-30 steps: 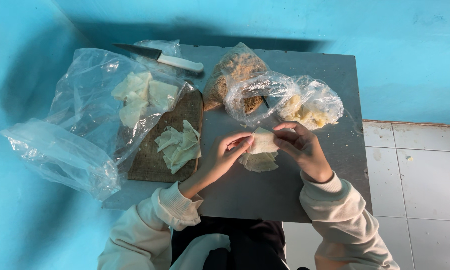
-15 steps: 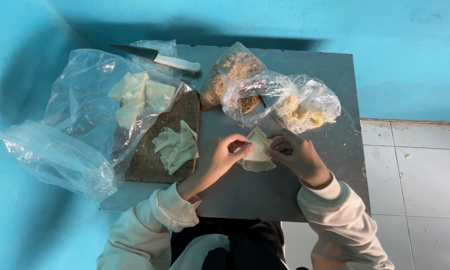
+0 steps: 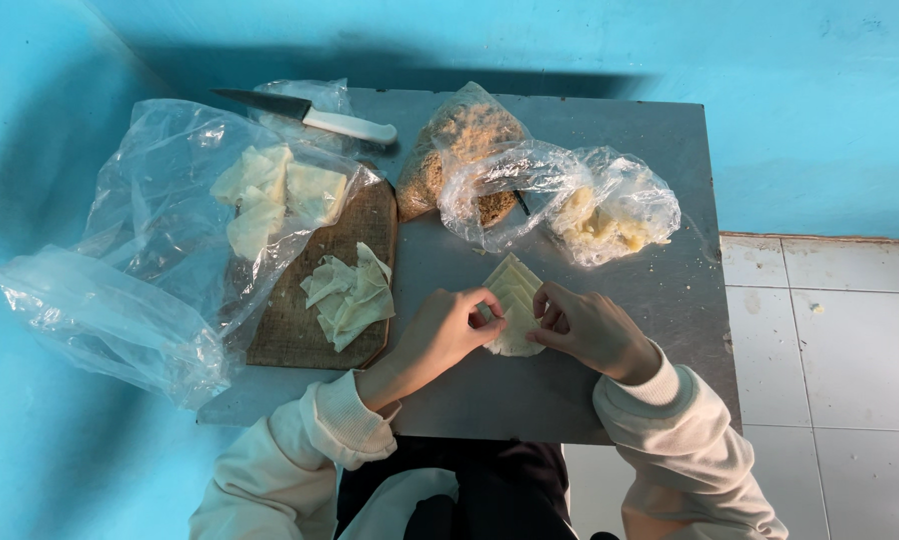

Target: The person sits at a small table and makes filled pastries. They spoon a brown filling from a plastic bag onto square pastry wrappers, fold each wrapper over the filling into a triangular parcel, and stack the folded parcels on the table, repeating the cycle.

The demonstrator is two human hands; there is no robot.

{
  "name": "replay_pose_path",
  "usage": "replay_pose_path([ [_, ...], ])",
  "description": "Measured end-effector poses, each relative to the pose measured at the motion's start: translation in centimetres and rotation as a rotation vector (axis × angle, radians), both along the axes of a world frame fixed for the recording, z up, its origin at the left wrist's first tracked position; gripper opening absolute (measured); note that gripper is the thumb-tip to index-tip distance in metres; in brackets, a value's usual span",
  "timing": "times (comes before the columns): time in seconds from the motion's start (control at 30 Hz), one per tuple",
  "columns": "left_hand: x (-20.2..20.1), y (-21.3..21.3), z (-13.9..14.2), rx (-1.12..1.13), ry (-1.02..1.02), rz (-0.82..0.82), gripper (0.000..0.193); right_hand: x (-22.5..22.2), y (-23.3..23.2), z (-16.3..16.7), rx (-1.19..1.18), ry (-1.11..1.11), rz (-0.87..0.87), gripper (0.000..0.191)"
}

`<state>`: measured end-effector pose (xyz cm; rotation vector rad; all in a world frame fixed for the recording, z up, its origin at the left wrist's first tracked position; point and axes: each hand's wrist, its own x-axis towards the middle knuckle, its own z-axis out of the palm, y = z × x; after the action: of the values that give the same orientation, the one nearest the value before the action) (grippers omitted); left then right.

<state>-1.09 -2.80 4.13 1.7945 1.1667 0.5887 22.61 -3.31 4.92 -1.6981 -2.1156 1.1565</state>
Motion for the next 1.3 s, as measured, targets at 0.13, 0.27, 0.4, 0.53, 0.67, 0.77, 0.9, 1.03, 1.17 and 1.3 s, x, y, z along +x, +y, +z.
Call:
replay_pose_path([
  [0.13,-0.1,0.0,-0.1,-0.015,0.001,-0.003,0.016,-0.5,-0.1,0.4,0.043,-0.065,-0.009,0.033],
  [0.27,-0.1,0.1,-0.1,-0.021,-0.002,0.001,0.016,-1.0,-0.3,0.3,0.020,-0.127,-0.019,0.032],
  [0.4,-0.1,0.0,-0.1,-0.004,0.027,0.003,0.016,-1.2,-0.3,0.2,0.038,-0.146,-0.016,0.031],
  [0.53,-0.2,-0.1,-0.2,-0.012,0.028,-0.004,0.018,-1.3,-0.4,0.3,0.022,-0.157,-0.023,0.031],
  [0.67,-0.2,-0.1,-0.3,-0.017,0.023,-0.006,0.018,-1.4,-0.5,0.4,0.023,-0.150,-0.020,0.030],
  [0.77,-0.1,-0.1,-0.4,-0.026,0.024,0.002,0.018,-1.4,-0.5,0.4,0.016,-0.150,-0.014,0.031],
  [0.9,-0.2,0.0,-0.5,-0.019,0.007,0.004,0.019,-1.4,-0.4,0.5,0.008,-0.170,-0.017,0.032],
  [1.03,-0.2,0.0,-0.4,-0.002,0.034,0.010,0.018,-1.4,-0.5,0.4,0.021,-0.190,-0.011,0.031],
  [1.17,-0.2,-0.1,-0.5,0.008,0.038,0.008,0.018,-1.4,-0.4,0.3,0.031,-0.176,0.005,0.028],
  [1.3,-0.1,0.0,-0.7,0.030,0.047,0.010,0.018,-1.4,-0.4,0.5,0.026,-0.184,0.010,0.028],
])
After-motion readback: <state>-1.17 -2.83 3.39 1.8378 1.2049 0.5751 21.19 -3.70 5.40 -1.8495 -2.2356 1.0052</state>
